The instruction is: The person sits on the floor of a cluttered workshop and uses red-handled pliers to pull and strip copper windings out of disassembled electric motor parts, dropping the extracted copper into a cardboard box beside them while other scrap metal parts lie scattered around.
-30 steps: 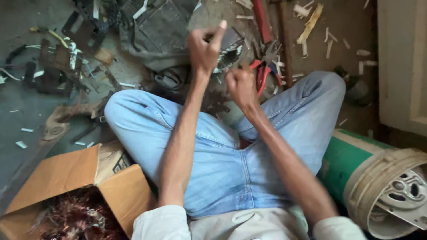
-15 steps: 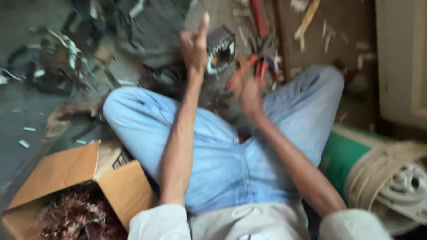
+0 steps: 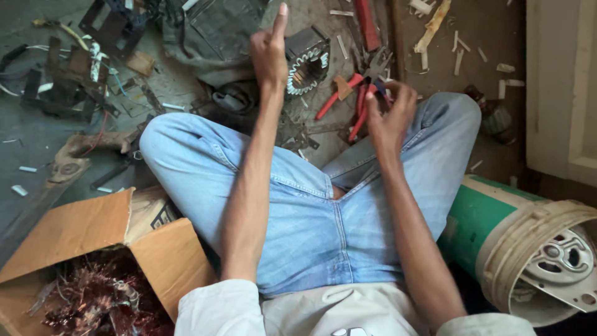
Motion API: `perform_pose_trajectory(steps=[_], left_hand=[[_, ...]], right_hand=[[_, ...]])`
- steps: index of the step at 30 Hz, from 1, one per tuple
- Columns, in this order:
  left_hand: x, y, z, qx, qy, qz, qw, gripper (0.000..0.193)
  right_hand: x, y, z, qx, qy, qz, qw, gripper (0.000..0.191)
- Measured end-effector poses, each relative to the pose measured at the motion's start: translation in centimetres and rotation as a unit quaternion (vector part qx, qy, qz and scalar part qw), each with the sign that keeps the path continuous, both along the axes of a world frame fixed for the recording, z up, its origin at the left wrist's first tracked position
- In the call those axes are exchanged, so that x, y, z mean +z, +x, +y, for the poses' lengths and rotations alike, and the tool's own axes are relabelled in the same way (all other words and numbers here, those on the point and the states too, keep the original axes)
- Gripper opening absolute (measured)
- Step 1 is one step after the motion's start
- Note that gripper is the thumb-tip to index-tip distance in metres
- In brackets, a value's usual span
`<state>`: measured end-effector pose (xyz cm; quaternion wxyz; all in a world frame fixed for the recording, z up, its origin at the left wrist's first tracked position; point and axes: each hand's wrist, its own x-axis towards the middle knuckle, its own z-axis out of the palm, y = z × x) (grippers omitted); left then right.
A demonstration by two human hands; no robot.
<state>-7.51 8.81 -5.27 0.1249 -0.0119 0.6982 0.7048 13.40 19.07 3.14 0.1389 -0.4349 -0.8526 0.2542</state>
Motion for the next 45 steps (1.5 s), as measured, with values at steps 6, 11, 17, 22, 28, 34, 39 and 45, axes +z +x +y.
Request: perform_pose_trajectory(steps=[6,11,17,22,28,34,39,45], left_hand=[[0.8,1.0,-0.2,0.033,0.012,0.009,0.999,0.065],[1.5,1.3,-0.4,0.020,-0.013,0.045,0.999,0.062],[1.9,2.2,-0.1,-0.003,-0.035,0.090,0.995,0.057],[1.5,1.6,-0.5,0.008,-0.003,0.034,0.999,0.059],[1.5,1.2,-0.6,0.011,-0.023,0.040,0.999,0.058],[2.0,1.6,-0.8,-0.011,-0.039,0.054,0.998,0.055],[1.5,1.2,-1.0,0.009,0.001,0.047,0.999,0.055],[1.5,0.7,-0.6,0.031,0.013,0.028,0.999,0.057]], right_hand=[[-0.2,-1.8,-0.8,0.102,0.071,-0.076,0.989,0.119],[1.0,-2.7,-0.4,0.085,-0.004,-0.113,0.990,0.084],[0.6,-2.5,0.0,0.004,-0.096,-0.050,0.994,0.065],[1.5,-1.7,-0.2,0.021,-0.039,0.028,0.999,0.054],[2.7,-4.6,-2.8,0.158,-0.003,0.078,0.984,0.028],[2.4,-8.1,-6.4,0.252,-0.034,0.041,0.966,0.024],[2.6,-7.5,-6.2,0.165,-0.217,0.024,0.962,0.013],[2.3,-6.0,-5.3,0.315,-0.139,0.025,0.939,0.008]])
